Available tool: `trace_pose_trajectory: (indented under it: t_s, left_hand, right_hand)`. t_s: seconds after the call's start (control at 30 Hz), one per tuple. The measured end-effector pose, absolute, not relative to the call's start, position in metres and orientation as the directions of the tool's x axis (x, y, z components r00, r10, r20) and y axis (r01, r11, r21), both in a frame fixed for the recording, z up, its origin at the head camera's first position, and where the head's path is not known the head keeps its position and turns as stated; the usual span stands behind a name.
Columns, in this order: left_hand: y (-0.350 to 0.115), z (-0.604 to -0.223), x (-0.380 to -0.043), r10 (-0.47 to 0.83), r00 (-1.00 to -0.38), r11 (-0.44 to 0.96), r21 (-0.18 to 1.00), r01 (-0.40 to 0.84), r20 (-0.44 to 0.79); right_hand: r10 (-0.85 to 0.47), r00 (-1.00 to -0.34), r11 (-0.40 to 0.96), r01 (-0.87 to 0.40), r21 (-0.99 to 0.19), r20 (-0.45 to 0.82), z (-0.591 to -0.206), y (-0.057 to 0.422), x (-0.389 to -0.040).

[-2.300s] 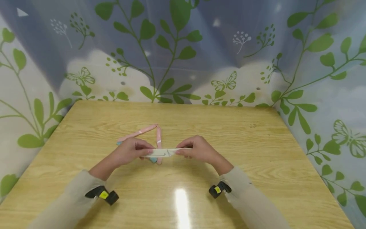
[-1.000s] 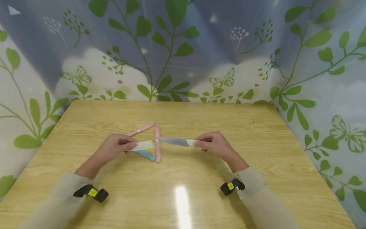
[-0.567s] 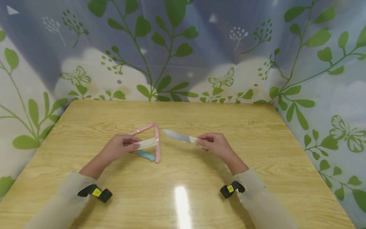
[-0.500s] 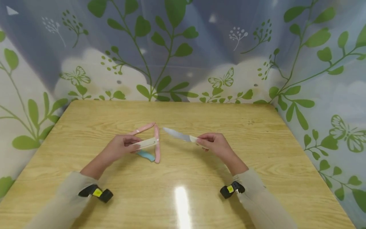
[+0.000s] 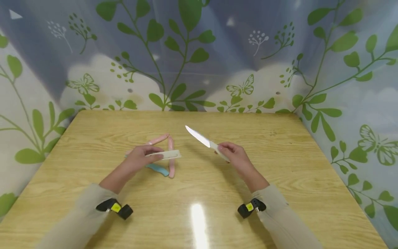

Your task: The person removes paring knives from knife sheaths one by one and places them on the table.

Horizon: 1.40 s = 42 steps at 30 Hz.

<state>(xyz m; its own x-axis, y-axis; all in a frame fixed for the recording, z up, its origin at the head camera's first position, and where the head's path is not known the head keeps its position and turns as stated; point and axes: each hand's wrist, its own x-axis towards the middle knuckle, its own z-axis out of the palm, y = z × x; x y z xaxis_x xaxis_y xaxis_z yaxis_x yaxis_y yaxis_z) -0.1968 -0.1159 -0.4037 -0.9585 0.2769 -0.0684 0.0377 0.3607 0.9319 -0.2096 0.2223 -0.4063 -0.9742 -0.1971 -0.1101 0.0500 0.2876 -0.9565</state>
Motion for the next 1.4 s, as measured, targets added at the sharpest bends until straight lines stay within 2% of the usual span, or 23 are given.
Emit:
trace_pose_trajectory:
  t_s: [0.2, 0.47, 0.93, 1.13, 1.27, 1.4]
  left_hand:
    - [-0.107, -0.404, -0.197, 0.315, -0.946, 0.299, 0.954, 0.021, -0.077]
    - [-0.093, -0.408, -0.198, 0.324, -0.943, 0.323, 0.945, 0.042, -0.07]
    - [-0.067, -0.409, -0.197, 0.332, -0.934, 0.271, 0.962, -0.042, -0.135]
    - [-0.055, -0.407, -0.197, 0.309, -0.938, 0.294, 0.954, -0.062, -0.156]
    - [-0.045, -0.407, -0.197, 0.301, -0.942, 0.313, 0.949, -0.05, -0.149]
    - [-0.037, -0.41, -0.198, 0.297, -0.943, 0.26, 0.963, -0.069, -0.148]
  right_hand:
    - [-0.181, -0.974, 0.229, 0.093, -0.969, -0.137, -0.406, 0.224, -0.208]
    - [-0.159, -0.977, 0.181, 0.113, -0.977, -0.142, -0.407, 0.225, -0.208]
    - [-0.173, -0.977, 0.051, 0.117, -0.992, -0.124, -0.409, 0.227, -0.205]
    - [-0.188, -0.974, 0.069, 0.115, -0.991, -0.126, -0.411, 0.225, -0.204]
    - [-0.201, -0.972, 0.128, 0.099, -0.987, -0.123, -0.412, 0.225, -0.204]
    - [-0.208, -0.969, 0.191, 0.095, -0.977, -0.135, -0.411, 0.225, -0.203]
